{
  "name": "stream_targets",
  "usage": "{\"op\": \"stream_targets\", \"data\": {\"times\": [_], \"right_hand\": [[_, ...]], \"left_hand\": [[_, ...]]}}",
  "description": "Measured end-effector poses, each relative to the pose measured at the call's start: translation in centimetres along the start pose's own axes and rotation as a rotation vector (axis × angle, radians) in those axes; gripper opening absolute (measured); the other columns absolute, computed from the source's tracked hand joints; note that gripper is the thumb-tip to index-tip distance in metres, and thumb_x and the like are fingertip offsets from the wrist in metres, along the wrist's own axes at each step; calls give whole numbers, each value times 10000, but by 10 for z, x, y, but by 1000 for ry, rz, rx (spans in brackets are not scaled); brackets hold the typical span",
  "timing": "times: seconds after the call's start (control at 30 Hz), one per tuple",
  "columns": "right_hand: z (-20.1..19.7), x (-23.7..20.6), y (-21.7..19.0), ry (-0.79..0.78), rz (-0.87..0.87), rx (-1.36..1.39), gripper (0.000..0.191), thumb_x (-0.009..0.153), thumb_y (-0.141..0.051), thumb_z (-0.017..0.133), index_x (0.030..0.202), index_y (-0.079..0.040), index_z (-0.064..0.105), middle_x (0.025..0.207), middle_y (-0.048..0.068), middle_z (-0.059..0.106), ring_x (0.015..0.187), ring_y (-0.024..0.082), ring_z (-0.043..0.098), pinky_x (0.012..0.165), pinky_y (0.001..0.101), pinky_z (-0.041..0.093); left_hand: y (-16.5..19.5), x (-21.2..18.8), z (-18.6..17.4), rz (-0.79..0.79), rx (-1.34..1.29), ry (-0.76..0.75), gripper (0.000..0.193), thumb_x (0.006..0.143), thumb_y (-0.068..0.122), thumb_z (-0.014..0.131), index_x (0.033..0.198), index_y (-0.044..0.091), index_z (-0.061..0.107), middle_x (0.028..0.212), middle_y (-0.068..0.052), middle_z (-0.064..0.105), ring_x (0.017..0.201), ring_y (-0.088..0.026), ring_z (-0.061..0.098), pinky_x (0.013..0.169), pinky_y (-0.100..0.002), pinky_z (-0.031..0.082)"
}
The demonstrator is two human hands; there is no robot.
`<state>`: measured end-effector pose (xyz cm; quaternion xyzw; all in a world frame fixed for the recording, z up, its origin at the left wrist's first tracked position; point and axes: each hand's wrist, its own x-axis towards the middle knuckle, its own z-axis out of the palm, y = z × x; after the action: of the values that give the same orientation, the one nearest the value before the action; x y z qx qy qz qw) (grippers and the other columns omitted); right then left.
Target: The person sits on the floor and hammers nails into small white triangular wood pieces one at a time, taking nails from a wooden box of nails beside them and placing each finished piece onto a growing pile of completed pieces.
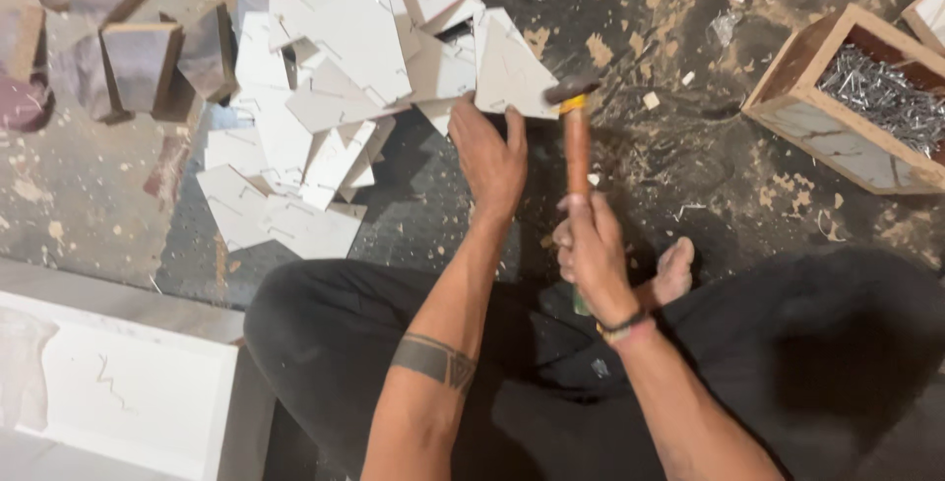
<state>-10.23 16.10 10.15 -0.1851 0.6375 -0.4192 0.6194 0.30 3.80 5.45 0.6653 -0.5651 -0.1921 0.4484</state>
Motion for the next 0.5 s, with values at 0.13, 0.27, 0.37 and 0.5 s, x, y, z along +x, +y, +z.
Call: {"op": "stream_targets", "data": {"times": [0.13,0.27,0.37,0.5], "right_hand": [[7,-18,15,41,-614,245,271,1132,-370,446,1193,-107,470,793,3,508,563,77,419,467,242,355],[13,-6,12,31,-188,127,313,1101,-412,427,1097,-100,457,692,5,454,468,79,376,393,252,316],[-4,5,7,-31,107,10,321,1069,-420,435,1027,-104,467,642,-7,438,409,67,348,344,248,290],[-9,5,14,-57,88,64,318,1069,-430,426,1035,-123,502,653,-24,441,414,50,349,346,239,297]], "left_hand": [[-2,-1,-1,-19,14,-16,503,978,221,656,1323,-92,466,1260,-294,552,1240,-469,481,1057,-530,394],[-3,-1,1,-35,3,14,538,971,215,662,1357,-96,453,1281,-302,543,1229,-467,484,1054,-529,394],[-6,-4,-4,-20,19,-43,559,988,212,660,1399,-91,433,1313,-294,538,1247,-464,485,1069,-521,391],[-10,2,-13,67,-2,-100,591,997,212,673,1454,-72,427,1407,-282,522,1334,-458,468,1143,-505,376]]}}
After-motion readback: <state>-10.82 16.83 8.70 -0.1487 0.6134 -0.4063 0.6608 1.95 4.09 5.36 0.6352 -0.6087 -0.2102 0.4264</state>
